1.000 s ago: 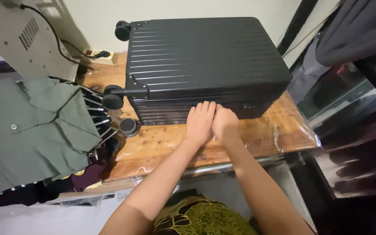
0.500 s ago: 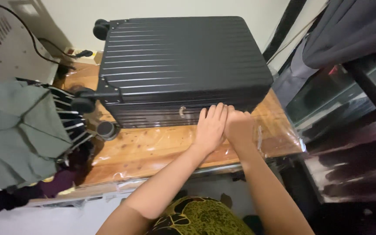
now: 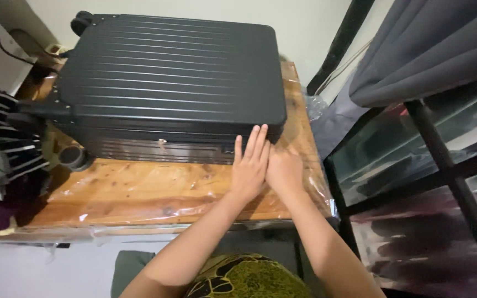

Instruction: Unpacking clothes from a suitcase and placing them into a laundry basket.

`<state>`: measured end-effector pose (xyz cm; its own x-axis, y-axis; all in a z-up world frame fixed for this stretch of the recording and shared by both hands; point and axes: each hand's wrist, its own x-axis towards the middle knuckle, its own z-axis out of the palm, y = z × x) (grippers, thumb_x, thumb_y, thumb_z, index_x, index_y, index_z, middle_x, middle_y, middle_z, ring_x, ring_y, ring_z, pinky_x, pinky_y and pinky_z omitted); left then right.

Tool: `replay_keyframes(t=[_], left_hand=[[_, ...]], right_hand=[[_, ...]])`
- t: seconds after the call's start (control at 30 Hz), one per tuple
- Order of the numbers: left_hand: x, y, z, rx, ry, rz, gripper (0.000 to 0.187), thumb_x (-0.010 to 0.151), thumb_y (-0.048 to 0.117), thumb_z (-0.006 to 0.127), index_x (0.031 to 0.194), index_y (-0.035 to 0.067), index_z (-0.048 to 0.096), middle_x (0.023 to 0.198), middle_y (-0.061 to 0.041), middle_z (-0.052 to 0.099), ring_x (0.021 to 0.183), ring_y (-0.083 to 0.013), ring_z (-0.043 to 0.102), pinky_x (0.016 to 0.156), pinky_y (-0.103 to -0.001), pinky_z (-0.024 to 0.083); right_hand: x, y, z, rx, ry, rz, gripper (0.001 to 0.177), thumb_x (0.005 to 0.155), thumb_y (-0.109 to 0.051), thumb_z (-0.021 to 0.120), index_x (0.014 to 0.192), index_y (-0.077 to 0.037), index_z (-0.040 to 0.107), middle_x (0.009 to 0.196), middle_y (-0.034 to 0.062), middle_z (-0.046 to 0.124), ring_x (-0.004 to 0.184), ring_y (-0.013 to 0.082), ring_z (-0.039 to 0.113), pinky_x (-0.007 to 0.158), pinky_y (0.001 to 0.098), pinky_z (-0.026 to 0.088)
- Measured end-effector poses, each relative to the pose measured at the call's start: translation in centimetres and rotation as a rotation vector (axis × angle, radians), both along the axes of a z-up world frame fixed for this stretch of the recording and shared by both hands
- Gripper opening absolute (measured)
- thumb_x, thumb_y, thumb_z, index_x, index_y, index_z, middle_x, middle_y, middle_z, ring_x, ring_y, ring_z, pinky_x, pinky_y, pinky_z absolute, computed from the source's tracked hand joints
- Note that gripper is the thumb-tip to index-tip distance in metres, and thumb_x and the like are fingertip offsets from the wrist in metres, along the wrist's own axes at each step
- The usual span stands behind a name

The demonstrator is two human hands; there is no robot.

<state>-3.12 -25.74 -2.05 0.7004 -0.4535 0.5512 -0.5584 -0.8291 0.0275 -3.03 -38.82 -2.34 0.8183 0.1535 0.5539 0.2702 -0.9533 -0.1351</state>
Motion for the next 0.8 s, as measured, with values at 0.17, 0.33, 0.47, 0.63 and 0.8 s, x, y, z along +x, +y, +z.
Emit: replay_keyframes(t=[0.17, 0.33, 0.47, 0.63, 0.8], left_hand=[[-0.6, -1.5, 0.8, 0.031, -0.003, 0.045, 0.065, 0.091, 0.021, 0.056, 0.154, 0.004, 0.044, 0.171, -0.015, 0.021, 0.16, -0.0281, 0.017, 0.126, -0.058, 0.011], [0.3, -2.4, 1.9, 0.015, -0.02, 0.016, 0.078, 0.091, 0.026, 0.057, 0.162, 0.005, 0.034, 0.17, -0.011, 0.024, 0.158, -0.0272, 0.019, 0.125, -0.057, 0.013], [1.3, -3.0, 3.1, -0.102, -0.036, -0.036, 0.072, 0.094, 0.026, 0.057, 0.159, 0.002, 0.036, 0.167, -0.013, 0.032, 0.157, -0.0303, 0.025, 0.127, -0.058, 0.015], [2.4, -5.1, 5.0, -0.062, 0.016, 0.001, 0.071, 0.094, 0.026, 0.056, 0.157, -0.004, 0.039, 0.16, -0.021, 0.038, 0.153, -0.0377, 0.028, 0.129, -0.058, 0.015], [2.8, -7.6, 6.6, 0.196, 0.061, 0.124, 0.039, 0.093, 0.027, 0.055, 0.118, 0.0, 0.069, 0.163, -0.024, 0.036, 0.154, -0.037, 0.026, 0.124, -0.063, 0.01]], right_hand=[[-0.5, -1.2, 1.8, 0.03, 0.082, 0.013, 0.011, 0.079, -0.015, 0.065, 0.078, -0.006, 0.07, 0.075, 0.0148, 0.072, 0.076, 0.031, 0.07, 0.08, 0.0454, 0.049], [-0.3, -2.9, 2.4, 0.06, 0.031, -0.042, 0.01, 0.082, -0.01, 0.064, 0.086, -0.006, 0.072, 0.077, 0.0141, 0.071, 0.078, 0.0292, 0.069, 0.08, 0.0446, 0.047], [0.0, -3.9, 3.3, 0.01, -0.039, 0.007, 0.01, 0.083, -0.01, 0.063, 0.088, -0.005, 0.072, 0.08, 0.0111, 0.072, 0.08, 0.0286, 0.067, 0.082, 0.0444, 0.046], [1.1, -5.2, 3.3, 0.0, 0.053, -0.013, 0.006, 0.08, -0.013, 0.067, 0.078, -0.007, 0.068, 0.081, 0.0101, 0.071, 0.085, 0.0277, 0.067, 0.078, 0.043, 0.045], [2.5, -7.7, 3.8, 0.039, 0.023, 0.065, 0.007, 0.079, -0.006, 0.066, 0.085, -0.008, 0.069, 0.084, 0.0079, 0.071, 0.086, 0.0274, 0.066, 0.075, 0.0424, 0.043]])
